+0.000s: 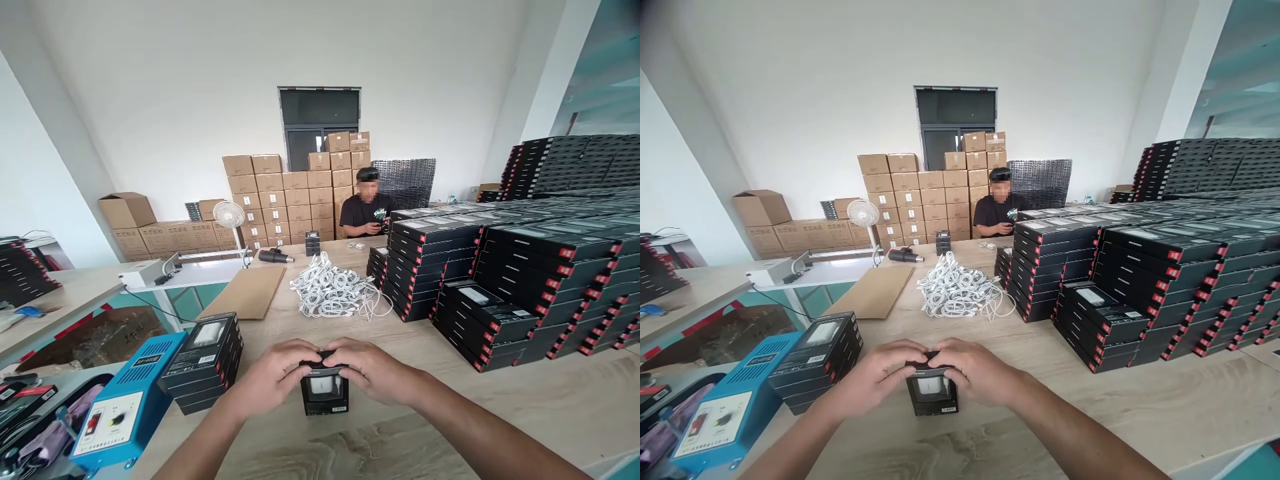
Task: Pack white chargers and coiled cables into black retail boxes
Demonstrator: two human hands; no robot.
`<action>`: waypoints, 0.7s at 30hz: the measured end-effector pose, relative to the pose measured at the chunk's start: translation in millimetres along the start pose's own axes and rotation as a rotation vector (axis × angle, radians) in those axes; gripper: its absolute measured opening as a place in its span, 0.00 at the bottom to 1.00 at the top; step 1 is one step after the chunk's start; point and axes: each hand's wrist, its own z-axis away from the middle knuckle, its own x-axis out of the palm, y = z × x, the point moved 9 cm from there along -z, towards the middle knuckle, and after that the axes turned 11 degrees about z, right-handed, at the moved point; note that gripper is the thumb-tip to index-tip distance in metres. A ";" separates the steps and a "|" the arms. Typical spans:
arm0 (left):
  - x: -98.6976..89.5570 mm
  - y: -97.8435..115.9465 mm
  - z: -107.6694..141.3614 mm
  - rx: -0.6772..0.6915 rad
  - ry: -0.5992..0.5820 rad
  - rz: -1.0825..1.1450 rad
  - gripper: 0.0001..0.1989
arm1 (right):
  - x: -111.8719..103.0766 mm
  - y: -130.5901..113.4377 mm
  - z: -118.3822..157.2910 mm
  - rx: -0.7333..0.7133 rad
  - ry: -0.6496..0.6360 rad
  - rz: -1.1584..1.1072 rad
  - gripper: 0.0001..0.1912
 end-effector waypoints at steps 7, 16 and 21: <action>32.2 -75.3 36.9 -0.198 0.534 0.433 0.24 | 3.6 -3.1 0.8 0.005 -0.036 0.047 0.24; 78.7 -92.6 45.8 -0.390 0.849 0.156 0.50 | 10.3 46.8 12.9 0.407 0.242 -0.103 0.20; 76.9 -79.5 35.3 -0.478 0.857 -0.216 0.52 | 22.9 57.1 29.9 0.628 0.375 -0.284 0.18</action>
